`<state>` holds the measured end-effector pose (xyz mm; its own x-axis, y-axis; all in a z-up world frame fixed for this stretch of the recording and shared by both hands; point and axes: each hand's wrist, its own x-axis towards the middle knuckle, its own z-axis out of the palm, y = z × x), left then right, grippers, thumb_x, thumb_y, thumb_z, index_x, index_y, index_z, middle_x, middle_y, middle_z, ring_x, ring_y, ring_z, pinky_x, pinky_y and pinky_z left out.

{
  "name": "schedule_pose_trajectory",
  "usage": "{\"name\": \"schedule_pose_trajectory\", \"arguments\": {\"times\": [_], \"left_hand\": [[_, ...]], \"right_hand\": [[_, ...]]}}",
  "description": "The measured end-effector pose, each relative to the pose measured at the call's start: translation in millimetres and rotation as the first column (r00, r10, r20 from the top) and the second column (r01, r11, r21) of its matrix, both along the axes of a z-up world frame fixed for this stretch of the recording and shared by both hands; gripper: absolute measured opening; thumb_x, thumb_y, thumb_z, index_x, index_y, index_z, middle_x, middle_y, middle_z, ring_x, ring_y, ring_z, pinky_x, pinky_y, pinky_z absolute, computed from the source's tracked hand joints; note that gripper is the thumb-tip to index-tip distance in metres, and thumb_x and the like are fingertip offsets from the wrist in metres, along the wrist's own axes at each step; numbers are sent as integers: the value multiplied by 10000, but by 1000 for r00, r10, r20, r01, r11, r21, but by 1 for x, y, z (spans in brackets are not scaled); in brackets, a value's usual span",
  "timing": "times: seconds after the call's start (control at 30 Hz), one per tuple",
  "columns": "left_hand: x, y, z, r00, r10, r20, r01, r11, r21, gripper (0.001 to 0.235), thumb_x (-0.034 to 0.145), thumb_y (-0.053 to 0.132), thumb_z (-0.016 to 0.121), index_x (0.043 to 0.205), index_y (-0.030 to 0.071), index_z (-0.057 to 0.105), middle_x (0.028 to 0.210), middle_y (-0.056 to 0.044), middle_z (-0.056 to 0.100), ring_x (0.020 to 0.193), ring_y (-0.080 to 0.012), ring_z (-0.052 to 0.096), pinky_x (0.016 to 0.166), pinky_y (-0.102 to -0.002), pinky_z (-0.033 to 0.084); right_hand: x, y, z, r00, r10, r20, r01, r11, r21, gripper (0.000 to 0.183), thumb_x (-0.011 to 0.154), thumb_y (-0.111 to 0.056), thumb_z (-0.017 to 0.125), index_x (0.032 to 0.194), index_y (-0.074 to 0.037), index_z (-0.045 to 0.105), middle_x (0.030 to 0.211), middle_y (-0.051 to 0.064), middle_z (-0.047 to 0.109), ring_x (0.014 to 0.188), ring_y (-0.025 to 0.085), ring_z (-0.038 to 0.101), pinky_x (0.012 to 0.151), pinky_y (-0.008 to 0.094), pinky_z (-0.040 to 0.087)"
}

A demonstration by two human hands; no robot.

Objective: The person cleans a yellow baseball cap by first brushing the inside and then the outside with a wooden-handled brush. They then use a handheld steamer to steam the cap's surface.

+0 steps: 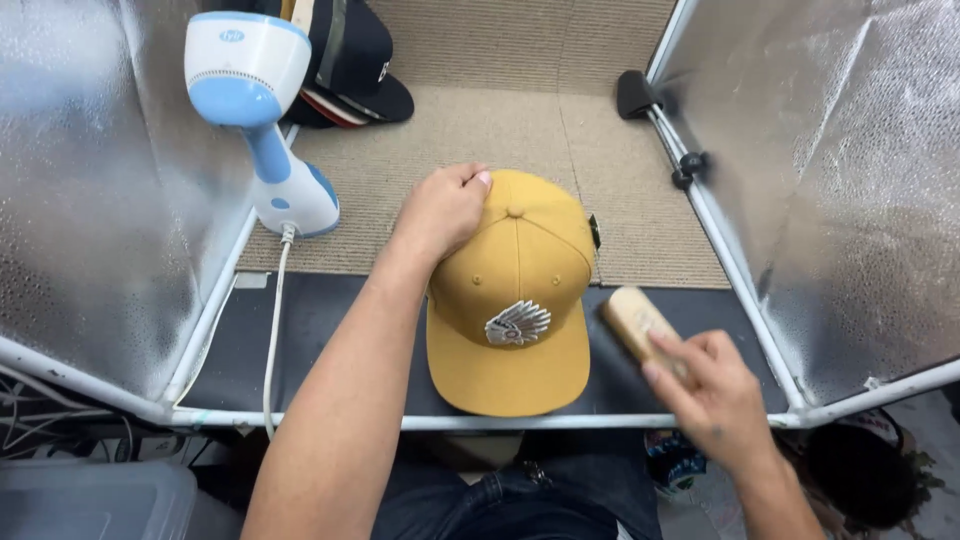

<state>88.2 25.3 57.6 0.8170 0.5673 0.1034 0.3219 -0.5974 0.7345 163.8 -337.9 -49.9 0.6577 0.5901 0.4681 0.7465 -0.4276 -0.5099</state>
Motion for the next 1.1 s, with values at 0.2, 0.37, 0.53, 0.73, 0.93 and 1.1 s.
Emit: {"name": "schedule_pose_trajectory", "arguments": {"times": [0.2,0.37,0.53,0.73,0.93,1.1], "left_hand": [[3,1,-1,999,8,38,-8,1000,-10,560,953,396,398,1411,164,623,1482,-51,600,1386,-303,516,1139,-431,363],[6,2,-8,998,-14,53,14,1000,8,550,940,389,409,1371,153,655,1444,-57,630,1370,-294,532,1135,-405,366],[2,0,-6,999,17,32,-16,1000,-22,555,940,397,415,1395,169,637,1465,-23,617,1389,-271,517,1143,-402,362],[-3,-2,-2,1000,20,-18,-20,1000,-4,556,956,396,386,1409,181,625,1469,-36,609,1376,-316,510,1134,-437,362],[10,5,-18,999,-26,27,25,999,33,538,958,382,402,1366,144,659,1433,-87,633,1349,-325,547,1120,-423,389],[2,8,-9,998,-31,57,31,999,8,487,981,405,447,1365,222,684,1355,-150,677,1331,-427,551,1154,-558,396]], "right_hand": [[-72,59,40,769,573,284,-574,814,-87,380,928,-328,732,1286,-209,689,945,108,597,714,235,622,646,319,511],[-112,134,40,813,402,421,-367,915,-166,344,940,-388,675,1247,-233,673,897,91,533,648,299,598,490,426,483],[-64,94,24,774,497,391,-444,868,-223,342,965,-402,657,1279,-270,675,877,55,509,687,261,576,499,421,472],[34,-19,-13,976,188,-111,-208,956,-209,471,794,-320,816,1252,-252,731,1121,26,659,973,172,710,910,281,526],[-17,32,14,884,287,370,-310,951,3,715,800,-249,846,1439,-86,572,1330,133,597,1197,282,602,1105,394,491],[-8,87,51,657,445,608,-550,835,-16,449,746,-220,876,1175,-138,770,1050,151,696,945,364,696,799,492,580]]}}
